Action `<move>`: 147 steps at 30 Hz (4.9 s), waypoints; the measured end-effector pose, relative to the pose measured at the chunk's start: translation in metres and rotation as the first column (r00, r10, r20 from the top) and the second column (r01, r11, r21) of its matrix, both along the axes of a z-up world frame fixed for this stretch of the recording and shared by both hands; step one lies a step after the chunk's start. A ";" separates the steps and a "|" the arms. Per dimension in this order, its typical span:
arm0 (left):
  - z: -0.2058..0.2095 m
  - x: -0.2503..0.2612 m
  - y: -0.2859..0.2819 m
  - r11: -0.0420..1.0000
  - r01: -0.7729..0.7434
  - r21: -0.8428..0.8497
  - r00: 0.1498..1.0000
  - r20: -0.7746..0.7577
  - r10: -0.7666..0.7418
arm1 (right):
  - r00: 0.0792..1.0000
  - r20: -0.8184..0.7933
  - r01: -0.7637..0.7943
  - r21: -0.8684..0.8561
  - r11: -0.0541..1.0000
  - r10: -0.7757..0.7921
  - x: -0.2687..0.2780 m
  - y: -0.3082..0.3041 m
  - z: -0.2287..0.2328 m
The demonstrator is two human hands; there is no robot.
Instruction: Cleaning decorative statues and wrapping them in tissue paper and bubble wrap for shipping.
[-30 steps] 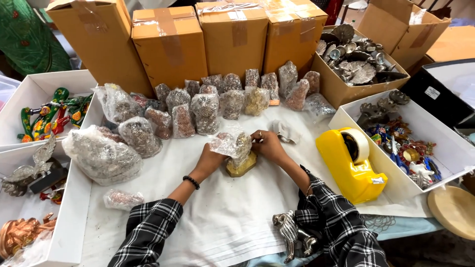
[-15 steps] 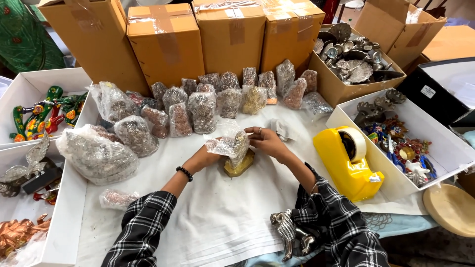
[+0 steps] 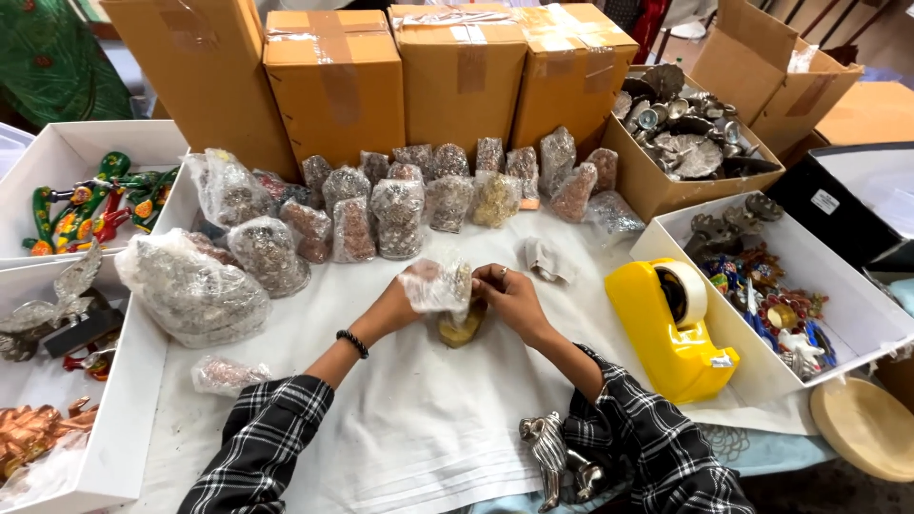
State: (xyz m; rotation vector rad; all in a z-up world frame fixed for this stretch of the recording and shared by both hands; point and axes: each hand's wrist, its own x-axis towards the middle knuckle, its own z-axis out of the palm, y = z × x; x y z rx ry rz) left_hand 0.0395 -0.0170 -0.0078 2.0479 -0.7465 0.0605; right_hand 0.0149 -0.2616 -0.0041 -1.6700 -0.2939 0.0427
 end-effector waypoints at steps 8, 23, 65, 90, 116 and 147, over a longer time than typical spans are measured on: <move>0.019 -0.048 0.011 0.996 -0.071 -0.055 0.976 0.204 0.081 | 0.937 0.002 -0.347 0.098 0.933 0.348 0.001 -0.008 0.005; 0.015 -0.068 0.004 0.979 -0.194 -0.065 0.946 0.251 0.204 | 0.914 0.301 -0.186 -0.283 0.941 0.271 0.002 -0.018 -0.014; 0.031 -0.112 -0.020 0.985 -0.041 -0.167 0.951 0.297 0.090 | 0.378 0.683 0.375 -0.730 0.571 0.625 -0.057 0.003 0.162; 0.020 -0.100 -0.016 0.929 -0.110 -0.352 0.933 0.285 0.218 | 0.986 -0.058 -0.157 -0.006 0.988 0.157 -0.022 0.001 0.002; -0.026 -0.070 -0.032 0.978 -0.179 -0.110 0.845 0.492 0.210 | 0.872 0.489 0.268 -0.495 0.827 0.011 -0.084 -0.071 0.112; 0.030 -0.098 -0.037 0.968 -0.218 -0.125 0.899 0.360 0.249 | 0.608 0.547 0.766 -0.595 0.244 -0.576 -0.163 -0.256 0.038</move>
